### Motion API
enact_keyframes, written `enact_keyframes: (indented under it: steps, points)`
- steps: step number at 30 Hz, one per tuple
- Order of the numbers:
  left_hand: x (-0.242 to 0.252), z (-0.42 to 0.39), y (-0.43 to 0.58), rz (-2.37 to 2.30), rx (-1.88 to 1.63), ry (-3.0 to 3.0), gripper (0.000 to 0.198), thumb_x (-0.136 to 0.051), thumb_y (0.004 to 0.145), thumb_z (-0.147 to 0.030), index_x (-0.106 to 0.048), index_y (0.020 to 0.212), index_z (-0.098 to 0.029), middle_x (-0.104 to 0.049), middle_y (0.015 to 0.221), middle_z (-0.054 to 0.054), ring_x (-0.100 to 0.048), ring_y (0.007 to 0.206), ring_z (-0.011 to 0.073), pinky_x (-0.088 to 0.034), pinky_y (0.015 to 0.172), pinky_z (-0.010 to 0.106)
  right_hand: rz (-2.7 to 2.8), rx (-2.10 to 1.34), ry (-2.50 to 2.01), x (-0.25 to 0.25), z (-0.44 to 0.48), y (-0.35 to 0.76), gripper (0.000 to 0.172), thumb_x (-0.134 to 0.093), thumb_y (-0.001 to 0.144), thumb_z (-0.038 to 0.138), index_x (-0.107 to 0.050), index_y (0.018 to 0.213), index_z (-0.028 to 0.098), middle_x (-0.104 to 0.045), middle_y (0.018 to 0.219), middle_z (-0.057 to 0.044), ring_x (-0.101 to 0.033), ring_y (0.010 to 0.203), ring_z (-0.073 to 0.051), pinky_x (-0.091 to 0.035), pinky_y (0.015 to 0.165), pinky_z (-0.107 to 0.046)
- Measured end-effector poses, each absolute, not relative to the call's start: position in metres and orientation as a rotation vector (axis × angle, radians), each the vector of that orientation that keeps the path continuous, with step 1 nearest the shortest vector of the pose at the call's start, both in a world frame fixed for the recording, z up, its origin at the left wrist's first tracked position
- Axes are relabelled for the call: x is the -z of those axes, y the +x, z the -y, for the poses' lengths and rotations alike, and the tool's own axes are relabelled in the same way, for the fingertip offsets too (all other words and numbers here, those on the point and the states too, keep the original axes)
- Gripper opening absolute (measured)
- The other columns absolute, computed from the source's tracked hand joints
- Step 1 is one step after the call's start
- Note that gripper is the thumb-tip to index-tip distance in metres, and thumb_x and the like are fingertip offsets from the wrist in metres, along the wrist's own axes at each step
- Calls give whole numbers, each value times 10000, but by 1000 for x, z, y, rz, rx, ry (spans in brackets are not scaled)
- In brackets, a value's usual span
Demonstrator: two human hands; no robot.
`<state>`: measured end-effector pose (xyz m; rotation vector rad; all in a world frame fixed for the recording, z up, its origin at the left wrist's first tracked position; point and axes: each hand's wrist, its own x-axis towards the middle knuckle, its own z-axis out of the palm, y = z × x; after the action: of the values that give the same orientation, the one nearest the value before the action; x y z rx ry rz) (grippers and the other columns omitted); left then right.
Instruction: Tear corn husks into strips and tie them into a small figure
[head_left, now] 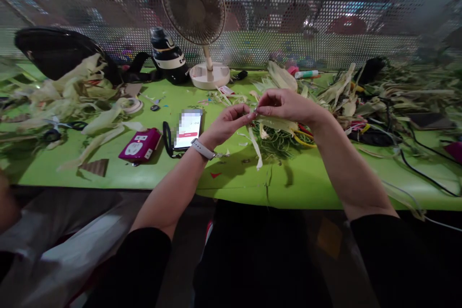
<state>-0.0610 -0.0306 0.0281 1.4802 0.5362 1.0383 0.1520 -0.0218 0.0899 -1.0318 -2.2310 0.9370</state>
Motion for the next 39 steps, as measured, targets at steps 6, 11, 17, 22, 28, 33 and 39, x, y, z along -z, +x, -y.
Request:
enact_keyframes:
  steps: [6, 11, 17, 22, 28, 33, 39]
  points:
    - [-29, 30, -62, -516, -1035, 1456, 358, -868, 722, -453, -657, 791, -172, -624, 735, -28, -556, 677, 73, -483, 696, 226, 2261, -1108, -1004, -90, 18, 158, 374, -769, 778, 509, -682, 942, 184, -723, 923, -57, -635, 870, -191, -509, 785, -346]
    - [-26, 27, -62, -522, -1082, 1426, 364, -887, 699, -435, -667, 843, -182, -634, 783, -26, -559, 707, 78, -487, 703, 224, 2258, -1116, -972, -90, 19, 157, 353, -767, 779, 504, -673, 886, 180, -693, 853, -34, -593, 809, -165, -491, 748, -326]
    - [-24, 23, -63, -618, -1118, 1429, 376, -901, 680, -408, -670, 854, -167, -656, 799, -12, -585, 739, 89, -498, 729, 238, 2216, -1047, -1006, -87, 19, 156, 282, -793, 779, 437, -659, 836, 197, -668, 812, -30, -585, 773, -169, -492, 717, -335]
    - [-27, 20, -69, -688, -1104, 1398, 343, -898, 688, -372, -683, 839, -153, -692, 821, 5, -630, 763, 95, -533, 776, 255, 2173, -934, -1040, -85, 18, 160, 354, -807, 803, 357, -679, 1100, 212, -619, 753, 7, -549, 693, -146, -456, 621, -298]
    - [-29, 15, -76, -705, -1144, 1403, 344, -896, 691, -388, -678, 816, -154, -698, 815, 4, -640, 742, 85, -552, 766, 238, 2259, -1138, -907, -100, 20, 177, 333, -730, 871, 412, -718, 1147, 225, -608, 640, 42, -518, 535, -103, -441, 520, -262]
    - [-30, 15, -78, -736, -1118, 1399, 371, -903, 675, -408, -666, 800, -151, -679, 772, -6, -634, 713, 78, -542, 739, 223, 2133, -1325, -814, -108, 27, 189, 379, -775, 763, 537, -765, 927, 196, -716, 707, -31, -671, 632, -173, -550, 619, -336]
    - [-28, 17, -75, -696, -1115, 1380, 342, -894, 693, -379, -672, 815, -149, -662, 750, -16, -612, 677, 66, -524, 707, 214, 1923, -1264, -767, -99, 31, 176, 600, -714, 753, 702, -703, 1077, 196, -745, 923, -86, -727, 889, -242, -582, 747, -424]
